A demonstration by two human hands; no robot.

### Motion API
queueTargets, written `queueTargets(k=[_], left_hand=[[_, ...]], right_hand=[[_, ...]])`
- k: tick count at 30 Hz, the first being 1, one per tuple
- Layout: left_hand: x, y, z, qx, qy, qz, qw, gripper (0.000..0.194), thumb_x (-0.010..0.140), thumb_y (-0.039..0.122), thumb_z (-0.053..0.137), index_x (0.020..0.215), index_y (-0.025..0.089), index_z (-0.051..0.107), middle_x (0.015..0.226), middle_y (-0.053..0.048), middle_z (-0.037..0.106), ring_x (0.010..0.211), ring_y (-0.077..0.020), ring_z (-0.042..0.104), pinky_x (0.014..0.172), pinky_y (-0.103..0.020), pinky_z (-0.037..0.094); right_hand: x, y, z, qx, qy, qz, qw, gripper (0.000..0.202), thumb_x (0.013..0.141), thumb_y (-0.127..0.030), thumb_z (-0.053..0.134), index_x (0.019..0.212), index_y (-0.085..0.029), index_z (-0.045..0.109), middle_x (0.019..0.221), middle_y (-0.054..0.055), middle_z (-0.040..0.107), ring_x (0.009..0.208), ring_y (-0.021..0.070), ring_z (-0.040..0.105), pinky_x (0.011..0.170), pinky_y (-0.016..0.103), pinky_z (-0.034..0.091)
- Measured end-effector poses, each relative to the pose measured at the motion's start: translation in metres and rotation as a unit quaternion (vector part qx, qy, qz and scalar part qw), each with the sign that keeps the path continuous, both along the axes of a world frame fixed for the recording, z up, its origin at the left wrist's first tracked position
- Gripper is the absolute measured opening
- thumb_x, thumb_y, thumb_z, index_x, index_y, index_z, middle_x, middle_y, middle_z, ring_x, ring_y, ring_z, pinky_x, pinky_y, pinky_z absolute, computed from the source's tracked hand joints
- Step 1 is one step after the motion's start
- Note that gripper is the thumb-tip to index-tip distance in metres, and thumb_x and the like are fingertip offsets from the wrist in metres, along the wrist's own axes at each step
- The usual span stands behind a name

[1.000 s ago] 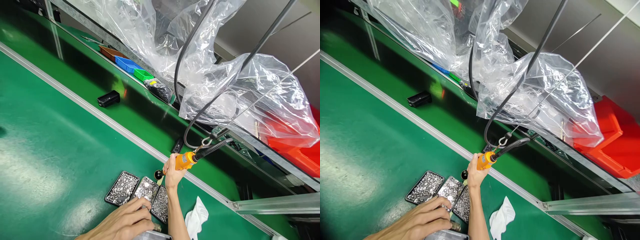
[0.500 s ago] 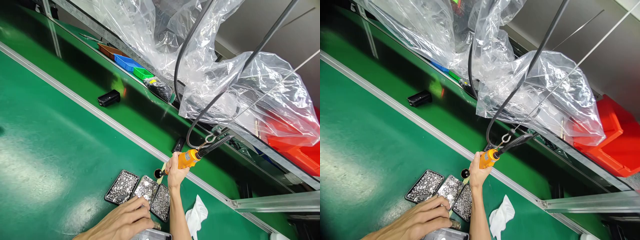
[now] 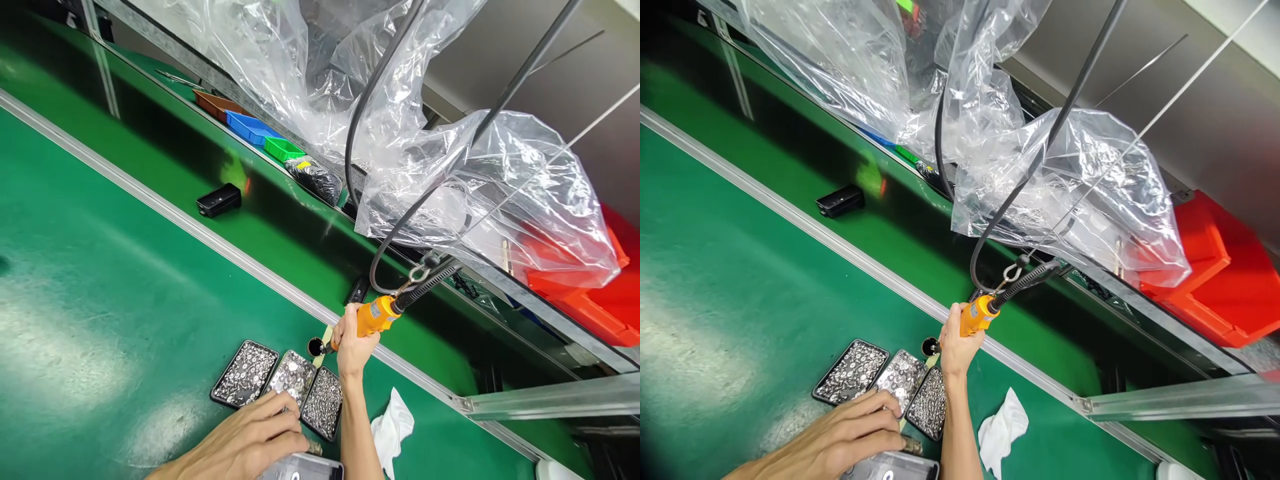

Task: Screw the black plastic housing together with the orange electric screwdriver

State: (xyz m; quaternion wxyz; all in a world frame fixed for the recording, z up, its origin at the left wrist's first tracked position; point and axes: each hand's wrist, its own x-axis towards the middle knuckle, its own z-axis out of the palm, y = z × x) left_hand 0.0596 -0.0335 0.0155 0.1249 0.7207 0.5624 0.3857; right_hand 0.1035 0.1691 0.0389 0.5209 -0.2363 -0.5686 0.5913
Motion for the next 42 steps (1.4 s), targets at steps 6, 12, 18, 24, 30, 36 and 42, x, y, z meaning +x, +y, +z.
queueTargets(k=[6, 12, 18, 24, 30, 36, 42], left_hand=[[0.002, 0.0, -0.016, -0.056, -0.042, -0.02, 0.997, 0.062, 0.07, 0.038, 0.094, 0.124, 0.023, 0.067, 0.115, -0.006, 0.066, 0.112, -0.0305, 0.058, 0.108, -0.046, 0.049], [0.001, 0.0, -0.019, -0.071, -0.059, -0.031, 0.995, 0.063, 0.071, 0.045, 0.096, 0.121, 0.023, 0.066, 0.109, -0.005, 0.063, 0.107, -0.0291, 0.056, 0.1, -0.043, 0.047], [0.001, 0.0, -0.021, -0.061, -0.064, -0.028, 0.996, 0.067, 0.07, 0.043, 0.097, 0.125, 0.024, 0.064, 0.112, -0.002, 0.063, 0.112, -0.0278, 0.056, 0.109, -0.044, 0.04], [0.001, 0.002, -0.024, -0.071, -0.073, -0.038, 0.994, 0.066, 0.071, 0.045, 0.096, 0.124, 0.025, 0.062, 0.109, -0.002, 0.062, 0.104, -0.0277, 0.055, 0.098, -0.044, 0.043], [0.0, 0.001, -0.025, -0.07, -0.076, -0.038, 0.994, 0.065, 0.072, 0.049, 0.095, 0.122, 0.026, 0.062, 0.108, -0.001, 0.062, 0.103, -0.0269, 0.055, 0.097, -0.044, 0.042], [0.001, 0.0, -0.024, -0.059, -0.077, -0.033, 0.995, 0.068, 0.07, 0.049, 0.097, 0.122, 0.026, 0.061, 0.108, 0.0, 0.061, 0.104, -0.026, 0.055, 0.099, -0.044, 0.041], [0.0, 0.002, -0.023, -0.06, -0.08, -0.038, 0.994, 0.066, 0.071, 0.048, 0.096, 0.123, 0.026, 0.061, 0.107, 0.0, 0.062, 0.102, -0.0248, 0.055, 0.093, -0.041, 0.041]], right_hand=[[0.036, -0.027, 0.047, 0.003, 0.042, 0.002, 0.999, 0.028, 0.095, -0.039, 0.073, 0.095, -0.022, 0.051, 0.052, -0.013, 0.04, 0.037, 0.006, 0.034, 0.037, 0.016, 0.037], [0.078, -0.072, 0.072, -0.025, 0.03, 0.04, 0.998, 0.019, 0.102, -0.037, 0.062, 0.094, -0.022, 0.054, 0.051, -0.012, 0.038, 0.036, 0.0062, 0.029, 0.035, 0.016, 0.037], [0.097, -0.104, 0.05, -0.042, 0.016, 0.09, 0.995, 0.016, 0.104, -0.036, 0.06, 0.095, -0.022, 0.06, 0.05, -0.011, 0.036, 0.036, 0.0057, 0.027, 0.037, 0.015, 0.04], [0.099, -0.112, 0.041, -0.05, 0.013, 0.089, 0.995, 0.011, 0.104, -0.033, 0.06, 0.097, -0.024, 0.061, 0.05, -0.011, 0.035, 0.038, 0.0056, 0.029, 0.039, 0.014, 0.04], [0.101, -0.112, 0.04, -0.048, 0.012, 0.103, 0.993, 0.01, 0.105, -0.032, 0.059, 0.099, -0.024, 0.061, 0.052, -0.011, 0.036, 0.039, 0.0057, 0.029, 0.041, 0.014, 0.04], [0.099, -0.112, 0.033, -0.031, 0.003, 0.116, 0.993, 0.01, 0.107, -0.03, 0.054, 0.101, -0.024, 0.059, 0.052, -0.011, 0.034, 0.039, 0.0065, 0.029, 0.042, 0.015, 0.041], [0.1, -0.115, 0.024, 0.011, -0.005, 0.123, 0.992, 0.011, 0.108, -0.027, 0.049, 0.103, -0.026, 0.058, 0.054, -0.011, 0.032, 0.041, 0.0067, 0.028, 0.043, 0.015, 0.037]])
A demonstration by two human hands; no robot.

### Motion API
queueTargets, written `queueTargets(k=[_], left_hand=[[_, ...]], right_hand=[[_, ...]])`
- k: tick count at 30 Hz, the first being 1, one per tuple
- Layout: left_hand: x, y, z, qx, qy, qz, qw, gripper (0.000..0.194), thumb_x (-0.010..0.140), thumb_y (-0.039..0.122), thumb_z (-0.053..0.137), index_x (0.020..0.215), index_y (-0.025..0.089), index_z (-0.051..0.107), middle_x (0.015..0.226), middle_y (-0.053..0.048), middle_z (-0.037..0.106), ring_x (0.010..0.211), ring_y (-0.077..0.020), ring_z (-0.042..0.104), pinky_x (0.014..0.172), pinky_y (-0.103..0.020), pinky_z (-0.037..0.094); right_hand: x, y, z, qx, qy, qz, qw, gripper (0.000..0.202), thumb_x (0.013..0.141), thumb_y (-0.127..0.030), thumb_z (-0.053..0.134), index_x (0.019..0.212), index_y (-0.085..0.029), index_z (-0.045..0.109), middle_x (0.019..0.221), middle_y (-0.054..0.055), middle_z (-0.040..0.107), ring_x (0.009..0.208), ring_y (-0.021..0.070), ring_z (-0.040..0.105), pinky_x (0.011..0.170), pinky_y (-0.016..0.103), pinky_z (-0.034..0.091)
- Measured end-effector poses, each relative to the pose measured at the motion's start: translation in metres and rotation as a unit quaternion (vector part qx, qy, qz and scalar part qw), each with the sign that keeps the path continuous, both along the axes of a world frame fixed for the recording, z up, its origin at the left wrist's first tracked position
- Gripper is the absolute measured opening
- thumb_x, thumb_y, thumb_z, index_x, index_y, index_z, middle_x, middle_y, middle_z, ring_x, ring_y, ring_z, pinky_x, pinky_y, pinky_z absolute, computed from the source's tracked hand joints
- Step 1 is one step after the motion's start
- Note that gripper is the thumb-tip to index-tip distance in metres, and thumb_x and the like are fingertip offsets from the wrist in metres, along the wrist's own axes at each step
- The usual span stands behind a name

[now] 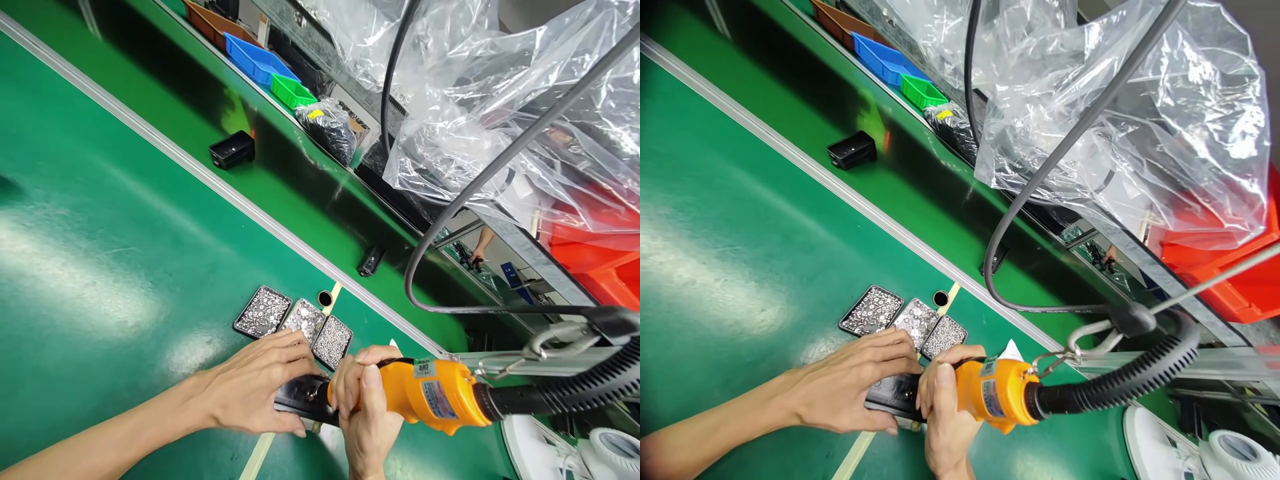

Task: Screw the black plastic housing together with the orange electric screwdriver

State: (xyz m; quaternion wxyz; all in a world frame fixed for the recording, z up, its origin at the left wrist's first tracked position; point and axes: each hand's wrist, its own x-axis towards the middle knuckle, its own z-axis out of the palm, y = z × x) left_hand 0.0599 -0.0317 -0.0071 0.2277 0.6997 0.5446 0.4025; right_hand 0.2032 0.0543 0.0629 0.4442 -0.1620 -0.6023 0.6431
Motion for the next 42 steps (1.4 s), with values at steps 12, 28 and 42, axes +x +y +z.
queueTargets(k=[12, 28, 42], left_hand=[[0.005, 0.001, 0.001, -0.01, -0.004, 0.026, 1.0, 0.057, 0.065, 0.042, 0.097, 0.109, 0.021, 0.066, 0.099, 0.001, 0.061, 0.096, -0.0238, 0.055, 0.084, -0.039, 0.039], [0.005, 0.003, 0.001, 0.016, 0.005, 0.035, 0.999, 0.055, 0.063, 0.044, 0.094, 0.104, 0.022, 0.065, 0.094, 0.001, 0.063, 0.091, -0.0232, 0.056, 0.079, -0.038, 0.039], [0.004, 0.003, 0.003, 0.001, 0.002, 0.029, 1.0, 0.05, 0.07, 0.049, 0.09, 0.103, 0.023, 0.064, 0.095, 0.001, 0.061, 0.091, -0.0229, 0.056, 0.08, -0.037, 0.039]], right_hand=[[0.012, -0.01, -0.004, 0.018, -0.042, 0.068, 0.997, 0.022, 0.11, -0.027, 0.046, 0.088, -0.024, 0.042, 0.06, -0.009, 0.037, 0.048, 0.0084, 0.034, 0.05, 0.02, 0.035], [0.012, -0.01, -0.012, 0.015, 0.002, 0.068, 0.998, 0.022, 0.108, -0.026, 0.047, 0.086, -0.023, 0.044, 0.059, -0.009, 0.032, 0.044, 0.0082, 0.027, 0.045, 0.02, 0.03], [0.01, -0.011, -0.011, 0.0, 0.007, 0.057, 0.998, 0.02, 0.105, -0.02, 0.048, 0.086, -0.025, 0.043, 0.06, -0.008, 0.031, 0.045, 0.0099, 0.029, 0.046, 0.019, 0.032]])
